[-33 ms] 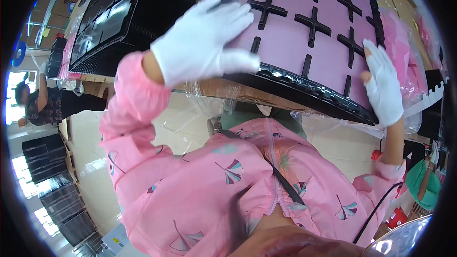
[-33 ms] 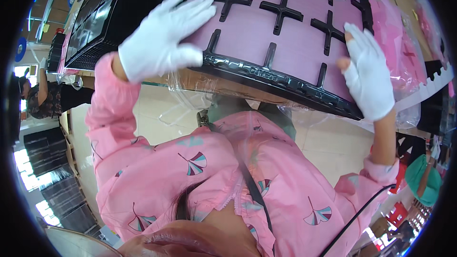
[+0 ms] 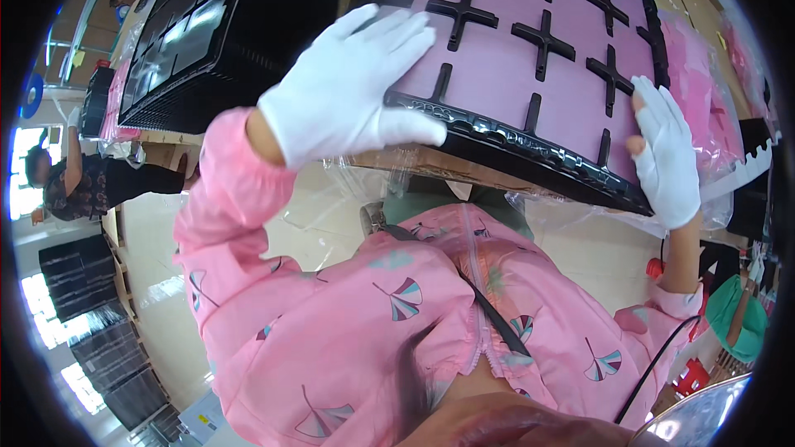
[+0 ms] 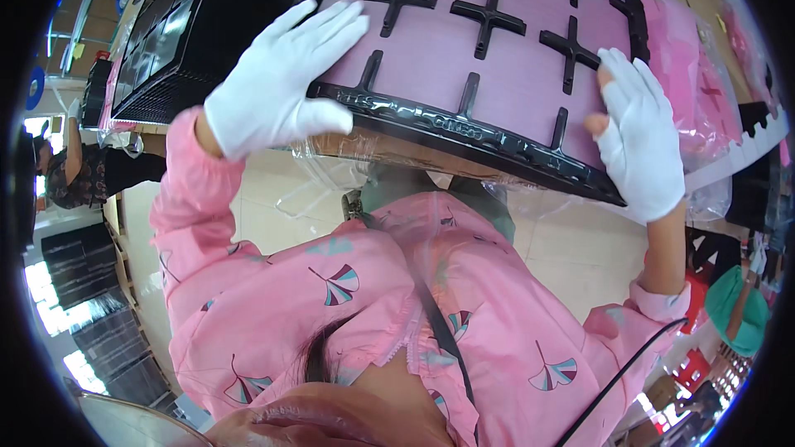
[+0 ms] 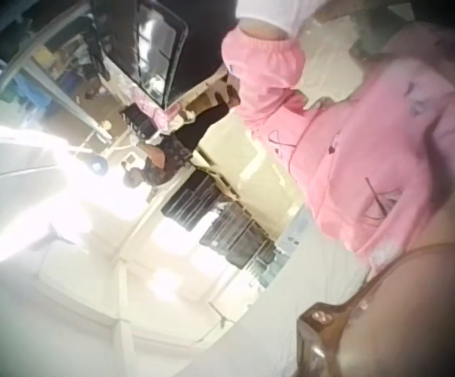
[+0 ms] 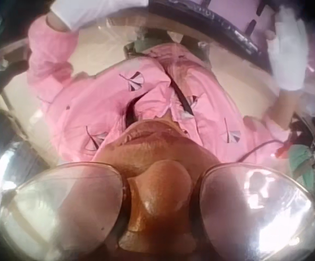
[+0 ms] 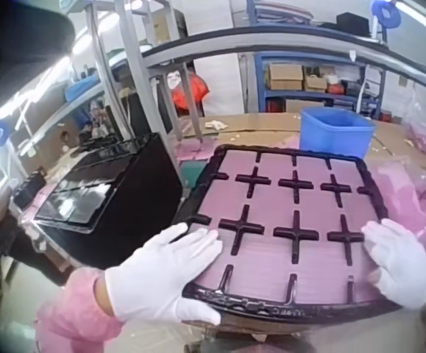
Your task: Applying protective pink foam inserts and securing a component inside a black plastic casing using white adhesive strips.
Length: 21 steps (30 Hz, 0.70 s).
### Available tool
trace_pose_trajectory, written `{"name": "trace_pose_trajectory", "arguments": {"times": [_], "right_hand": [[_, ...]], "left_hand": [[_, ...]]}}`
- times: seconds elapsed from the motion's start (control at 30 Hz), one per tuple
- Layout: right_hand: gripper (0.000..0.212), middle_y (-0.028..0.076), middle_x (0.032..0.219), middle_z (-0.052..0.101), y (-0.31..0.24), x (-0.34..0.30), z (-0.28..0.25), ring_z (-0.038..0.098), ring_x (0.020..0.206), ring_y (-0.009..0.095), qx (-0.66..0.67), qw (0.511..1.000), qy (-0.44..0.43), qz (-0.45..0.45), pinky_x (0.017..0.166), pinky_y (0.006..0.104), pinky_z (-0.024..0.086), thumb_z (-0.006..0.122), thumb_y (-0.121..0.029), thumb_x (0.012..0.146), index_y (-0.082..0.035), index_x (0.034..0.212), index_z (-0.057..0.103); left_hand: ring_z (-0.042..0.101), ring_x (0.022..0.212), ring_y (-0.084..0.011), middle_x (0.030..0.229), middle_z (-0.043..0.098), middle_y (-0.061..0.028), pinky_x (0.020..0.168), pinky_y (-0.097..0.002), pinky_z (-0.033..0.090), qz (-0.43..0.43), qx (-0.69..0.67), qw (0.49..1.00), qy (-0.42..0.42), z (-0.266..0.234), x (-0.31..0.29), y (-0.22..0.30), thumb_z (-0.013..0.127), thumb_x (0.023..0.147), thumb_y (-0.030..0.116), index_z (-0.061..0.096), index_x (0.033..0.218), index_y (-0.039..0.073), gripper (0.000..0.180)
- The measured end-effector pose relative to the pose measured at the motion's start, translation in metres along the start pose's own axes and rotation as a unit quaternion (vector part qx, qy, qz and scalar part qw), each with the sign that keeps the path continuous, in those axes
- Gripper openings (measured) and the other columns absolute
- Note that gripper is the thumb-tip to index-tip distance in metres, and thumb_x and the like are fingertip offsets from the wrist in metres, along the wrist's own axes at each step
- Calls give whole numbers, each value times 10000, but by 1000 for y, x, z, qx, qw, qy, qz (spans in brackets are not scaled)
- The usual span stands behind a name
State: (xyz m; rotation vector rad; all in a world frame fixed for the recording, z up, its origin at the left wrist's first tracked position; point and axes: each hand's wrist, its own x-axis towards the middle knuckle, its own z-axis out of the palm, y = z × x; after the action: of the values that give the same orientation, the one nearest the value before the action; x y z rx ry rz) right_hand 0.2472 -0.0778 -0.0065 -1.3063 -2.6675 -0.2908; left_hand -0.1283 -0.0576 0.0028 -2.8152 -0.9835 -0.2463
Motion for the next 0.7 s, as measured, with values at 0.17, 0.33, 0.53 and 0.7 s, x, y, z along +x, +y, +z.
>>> {"name": "trace_pose_trajectory", "arguments": {"times": [0.17,0.33,0.53,0.7], "right_hand": [[388,219,1231,511,-11,-29,-14,458,1169,374,16,999,-26,-38,1037,441,310,513,-267,835,63,1039,537],[373,209,1201,529,-19,-17,-11,486,1116,378,69,996,-18,-59,988,431,356,531,-280,816,50,989,554],[338,203,1155,546,-6,-41,-10,488,1110,361,73,995,-22,-68,994,421,346,539,-266,806,36,955,567],[287,186,1099,563,-6,-32,-11,497,1109,329,87,990,-2,-115,1005,420,340,535,-245,816,30,893,561]], "left_hand": [[427,1232,-354,1293,465,-237,1067,-433,263,-34,-10,997,-71,-18,-15,18,409,743,737,420,1277,-72,969],[485,1178,-354,1210,527,-253,1066,-445,261,16,14,998,-55,-7,2,12,529,654,751,488,1190,-90,998],[506,1159,-344,1178,550,-245,1076,-452,243,23,5,997,-68,-11,-2,11,500,648,769,499,1180,-90,1010],[531,1121,-356,1131,576,-242,1066,-469,256,37,1,997,-66,-13,7,15,506,649,763,519,1147,-97,994]]}}
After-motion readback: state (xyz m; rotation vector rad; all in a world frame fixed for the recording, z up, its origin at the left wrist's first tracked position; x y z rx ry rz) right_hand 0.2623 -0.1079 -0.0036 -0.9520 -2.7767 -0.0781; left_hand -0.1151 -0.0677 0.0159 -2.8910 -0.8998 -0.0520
